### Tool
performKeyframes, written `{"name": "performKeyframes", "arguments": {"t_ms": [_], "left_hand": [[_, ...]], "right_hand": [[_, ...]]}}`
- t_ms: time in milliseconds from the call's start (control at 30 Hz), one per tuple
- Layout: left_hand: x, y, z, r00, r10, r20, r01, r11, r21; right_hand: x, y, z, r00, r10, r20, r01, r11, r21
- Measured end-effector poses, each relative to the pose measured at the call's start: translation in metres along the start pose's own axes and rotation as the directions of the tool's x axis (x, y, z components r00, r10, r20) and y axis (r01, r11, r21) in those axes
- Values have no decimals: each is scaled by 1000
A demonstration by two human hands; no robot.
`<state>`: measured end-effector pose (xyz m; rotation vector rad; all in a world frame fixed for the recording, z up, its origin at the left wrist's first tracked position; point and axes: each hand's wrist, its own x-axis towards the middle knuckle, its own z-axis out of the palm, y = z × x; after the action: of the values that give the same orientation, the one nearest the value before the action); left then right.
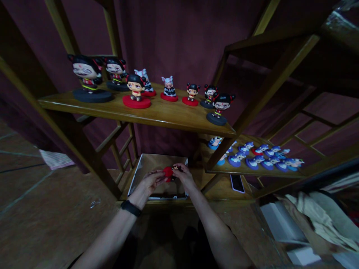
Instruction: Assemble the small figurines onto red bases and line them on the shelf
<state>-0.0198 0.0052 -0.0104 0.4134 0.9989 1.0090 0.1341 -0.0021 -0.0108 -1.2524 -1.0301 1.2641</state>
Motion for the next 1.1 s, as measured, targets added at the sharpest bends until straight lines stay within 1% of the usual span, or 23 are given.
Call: {"name": "performKeyframes", "arguments": {"t_ms": [100, 233, 400, 600, 767, 900, 1033, 1100], "left_hand": [[-2, 1, 2, 998, 18, 61, -18, 1000, 2], [-5, 2, 6, 992, 27, 126, -28, 1000, 6], [-7, 1, 10, 987, 60, 150, -58, 998, -19], [-8, 0, 9, 984, 95, 153, -92, 995, -23], [-9, -2, 10, 968, 116, 224, -110, 993, -40], [-8, -3, 12, 958, 153, 244, -140, 988, -70], [-9, 2, 14, 957, 161, 243, -154, 987, -46], [-10, 5, 14, 955, 149, 257, -151, 989, -13]], "right_hand": [[-2, -1, 2, 1000, 20, -3, -20, 1000, 20], [-1, -1, 2, 999, 20, -30, -20, 1000, -8], [-2, -2, 1, 999, 9, -35, -9, 1000, -24], [-5, -6, -1, 999, -40, -31, 37, 994, -105], [-5, -6, -1, 999, -24, 22, 26, 996, -91], [-5, -7, 0, 998, -3, 56, 6, 999, -53], [-5, -12, 0, 999, -29, 18, 30, 999, -34], [-6, -14, -1, 999, -24, 34, 25, 999, -27]]}}
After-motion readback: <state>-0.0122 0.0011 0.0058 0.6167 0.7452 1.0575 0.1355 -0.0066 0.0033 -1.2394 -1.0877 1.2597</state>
